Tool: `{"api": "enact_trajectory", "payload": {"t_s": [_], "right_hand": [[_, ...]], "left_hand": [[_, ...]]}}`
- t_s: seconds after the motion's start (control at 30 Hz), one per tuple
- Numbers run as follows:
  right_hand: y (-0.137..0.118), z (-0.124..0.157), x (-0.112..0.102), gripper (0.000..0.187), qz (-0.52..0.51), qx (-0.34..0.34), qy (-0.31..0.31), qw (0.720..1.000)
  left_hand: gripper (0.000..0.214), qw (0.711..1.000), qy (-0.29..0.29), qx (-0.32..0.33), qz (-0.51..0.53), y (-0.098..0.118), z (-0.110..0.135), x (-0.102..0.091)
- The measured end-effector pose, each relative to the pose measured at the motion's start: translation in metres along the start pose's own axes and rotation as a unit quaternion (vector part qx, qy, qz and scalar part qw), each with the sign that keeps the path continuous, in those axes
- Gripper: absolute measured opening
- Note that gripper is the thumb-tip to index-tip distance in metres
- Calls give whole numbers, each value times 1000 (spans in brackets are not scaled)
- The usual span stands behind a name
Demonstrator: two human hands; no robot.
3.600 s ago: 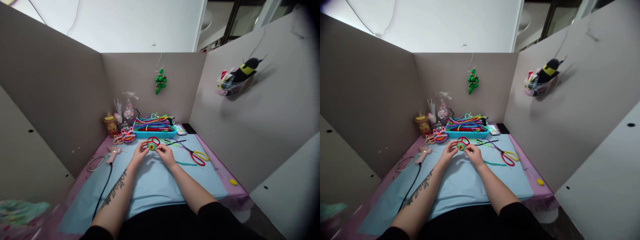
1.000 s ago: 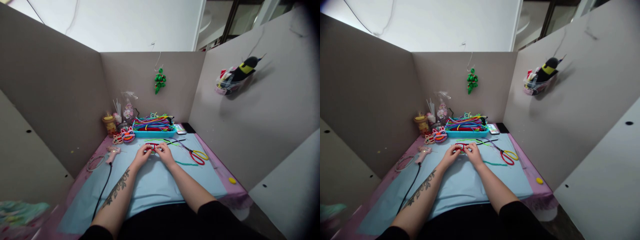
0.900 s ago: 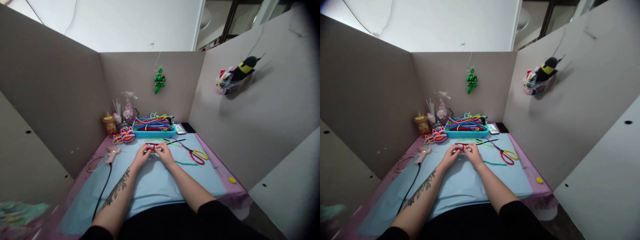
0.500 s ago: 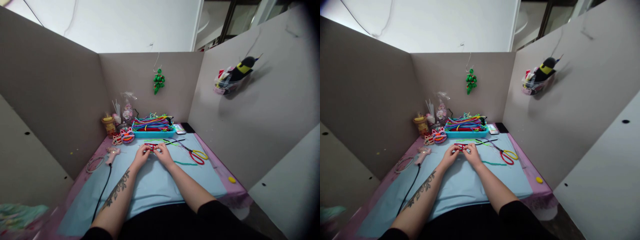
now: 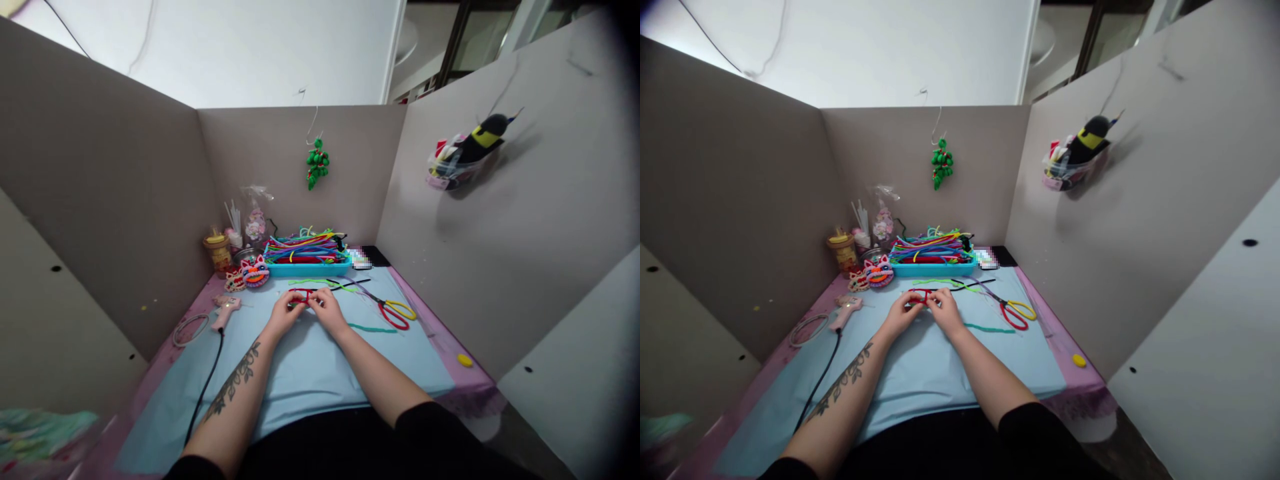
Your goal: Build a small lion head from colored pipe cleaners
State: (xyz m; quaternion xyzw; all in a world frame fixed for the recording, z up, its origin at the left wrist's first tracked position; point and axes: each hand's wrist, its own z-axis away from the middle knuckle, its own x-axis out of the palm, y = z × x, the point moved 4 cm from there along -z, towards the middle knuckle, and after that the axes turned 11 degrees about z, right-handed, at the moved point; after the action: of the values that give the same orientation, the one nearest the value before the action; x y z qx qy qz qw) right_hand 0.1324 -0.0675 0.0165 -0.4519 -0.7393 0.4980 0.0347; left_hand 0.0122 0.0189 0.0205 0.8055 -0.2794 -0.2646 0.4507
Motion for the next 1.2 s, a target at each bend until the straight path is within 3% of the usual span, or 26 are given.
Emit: {"api": "enact_trajectory", "payload": {"t_s": [0.5,0.77,1.07,1.2], "right_hand": [[7,-2,2,9,-21,34,-2,999],[3,-2,1,9,-10,19,-9,1000],[-6,4,3,14,59,-16,11,998],[-7,5,4,14,72,5,15,997]], "left_hand": [[15,1000,-9,-6,4,0,0,1],[12,1000,-11,9,-18,1,0,0],[14,987,18,87,-133,15,3,0],[16,972,29,117,-203,19,5,2]]}}
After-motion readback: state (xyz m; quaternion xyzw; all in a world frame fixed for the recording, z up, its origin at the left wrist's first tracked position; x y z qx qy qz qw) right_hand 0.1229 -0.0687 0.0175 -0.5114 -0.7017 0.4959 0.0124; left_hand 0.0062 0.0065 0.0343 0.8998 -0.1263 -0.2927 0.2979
